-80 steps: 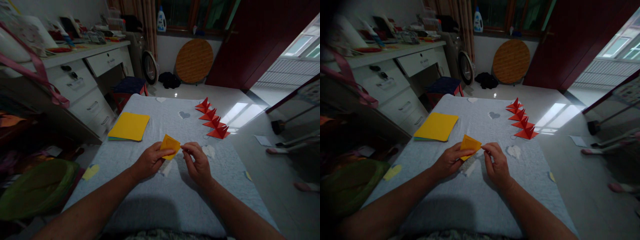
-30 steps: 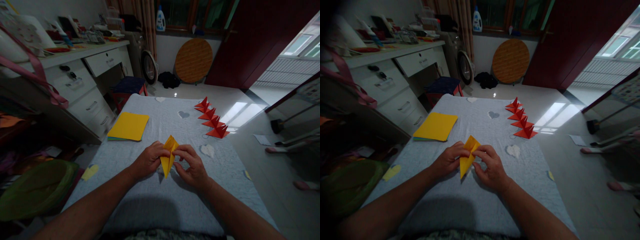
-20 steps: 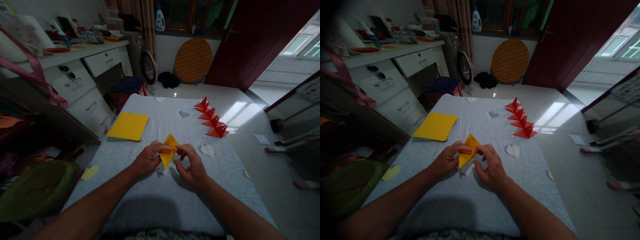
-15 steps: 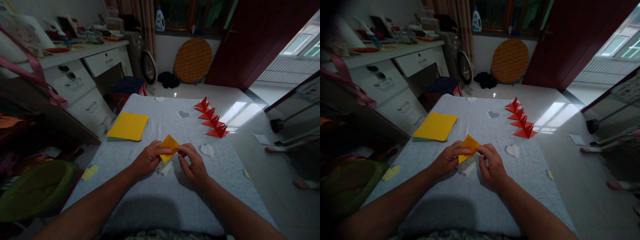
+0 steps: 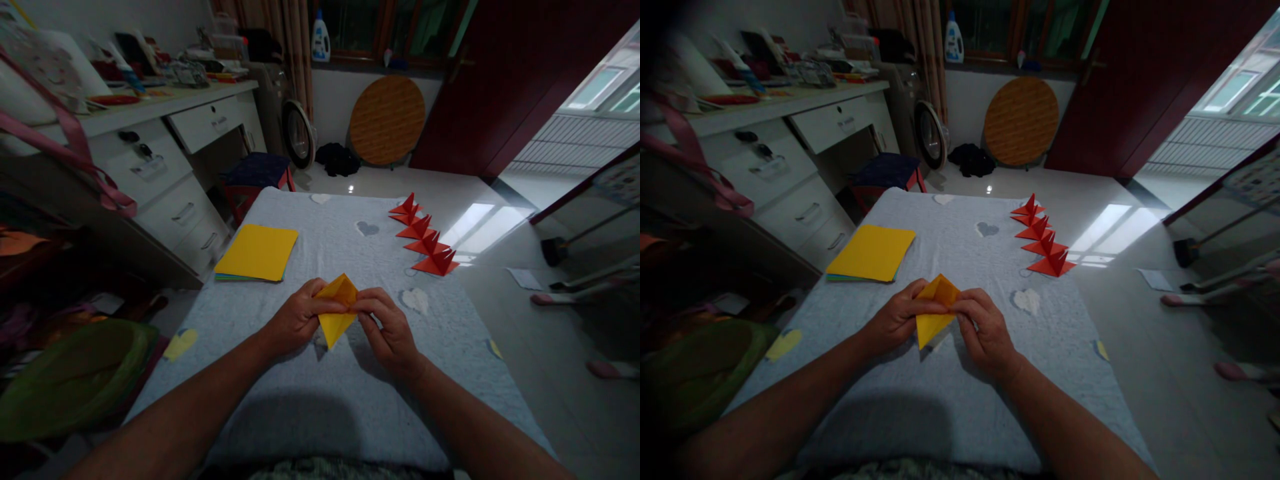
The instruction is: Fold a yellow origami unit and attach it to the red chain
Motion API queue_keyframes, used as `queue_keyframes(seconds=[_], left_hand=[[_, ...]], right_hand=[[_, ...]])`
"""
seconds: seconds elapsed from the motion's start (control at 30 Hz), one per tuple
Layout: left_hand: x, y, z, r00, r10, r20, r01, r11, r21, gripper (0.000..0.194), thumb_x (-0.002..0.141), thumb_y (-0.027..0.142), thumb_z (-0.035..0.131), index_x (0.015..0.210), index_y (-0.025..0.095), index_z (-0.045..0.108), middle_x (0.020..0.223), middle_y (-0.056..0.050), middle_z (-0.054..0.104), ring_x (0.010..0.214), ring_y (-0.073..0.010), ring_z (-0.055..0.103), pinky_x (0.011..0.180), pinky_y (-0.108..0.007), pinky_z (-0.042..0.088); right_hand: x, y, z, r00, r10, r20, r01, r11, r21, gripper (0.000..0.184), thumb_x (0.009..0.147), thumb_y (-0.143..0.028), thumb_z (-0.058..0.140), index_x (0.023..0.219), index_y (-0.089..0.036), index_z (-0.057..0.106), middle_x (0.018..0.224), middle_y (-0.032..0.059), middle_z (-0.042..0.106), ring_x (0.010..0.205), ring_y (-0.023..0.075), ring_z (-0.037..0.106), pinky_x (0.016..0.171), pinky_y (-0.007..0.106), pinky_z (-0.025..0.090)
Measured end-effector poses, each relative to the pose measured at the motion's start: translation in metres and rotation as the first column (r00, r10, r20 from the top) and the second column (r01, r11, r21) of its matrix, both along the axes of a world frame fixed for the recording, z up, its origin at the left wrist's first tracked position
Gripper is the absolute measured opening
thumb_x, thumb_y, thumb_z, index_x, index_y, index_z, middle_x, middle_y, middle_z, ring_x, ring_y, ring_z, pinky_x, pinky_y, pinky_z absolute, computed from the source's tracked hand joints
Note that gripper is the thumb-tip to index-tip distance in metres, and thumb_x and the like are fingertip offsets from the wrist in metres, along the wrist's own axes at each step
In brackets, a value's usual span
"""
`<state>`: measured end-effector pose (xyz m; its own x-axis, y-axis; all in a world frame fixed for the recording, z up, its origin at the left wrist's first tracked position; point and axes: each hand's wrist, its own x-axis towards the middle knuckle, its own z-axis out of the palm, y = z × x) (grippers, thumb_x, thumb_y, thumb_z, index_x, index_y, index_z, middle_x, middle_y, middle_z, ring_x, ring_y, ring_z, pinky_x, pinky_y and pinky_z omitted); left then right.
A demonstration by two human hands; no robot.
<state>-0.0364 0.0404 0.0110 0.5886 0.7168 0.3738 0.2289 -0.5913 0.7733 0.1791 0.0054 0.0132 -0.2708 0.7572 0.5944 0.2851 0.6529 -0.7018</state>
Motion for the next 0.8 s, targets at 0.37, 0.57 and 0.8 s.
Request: queue_keyframes(seconds=[0.37,0.57,0.8], left_hand=[[0.0016,0.0006,0.0,1.0,0.007,-0.03,-0.007,1.0,-0.003,0.035,0.089,0.01,0.048,0.11,0.023,0.073,0.099,-0.006,0.056,0.094,-0.0185,0.057,0.084,-0.031,0.048],[0.0007,0.0002,0.0012,0.998,0.049,-0.05,-0.049,0.999,-0.001,0.036,0.087,0.01,0.05,0.113,0.022,0.072,0.097,-0.006,0.056,0.094,-0.0192,0.057,0.084,-0.031,0.048],[0.0002,0.0005,0.0007,0.998,0.058,-0.034,-0.058,0.998,-0.001,0.037,0.089,0.012,0.05,0.117,0.023,0.071,0.097,-0.005,0.056,0.094,-0.0189,0.057,0.084,-0.031,0.049]], right_hand=[[-0.002,0.0004,-0.0041,0.999,-0.021,-0.04,0.02,1.0,-0.023,0.024,0.091,-0.008,0.053,0.107,-0.023,0.06,0.1,0.0055,0.062,0.092,0.0175,0.061,0.077,0.031,0.052],[-0.0029,0.0007,0.0012,0.998,-0.04,-0.047,0.041,0.999,0.004,0.025,0.091,-0.007,0.053,0.109,-0.022,0.061,0.094,0.0054,0.062,0.085,0.0164,0.06,0.072,0.03,0.052],[-0.0029,0.0018,-0.001,0.996,-0.065,-0.059,0.064,0.998,-0.019,0.026,0.092,-0.007,0.049,0.109,-0.022,0.061,0.093,0.0054,0.063,0.083,0.0162,0.061,0.069,0.029,0.053]])
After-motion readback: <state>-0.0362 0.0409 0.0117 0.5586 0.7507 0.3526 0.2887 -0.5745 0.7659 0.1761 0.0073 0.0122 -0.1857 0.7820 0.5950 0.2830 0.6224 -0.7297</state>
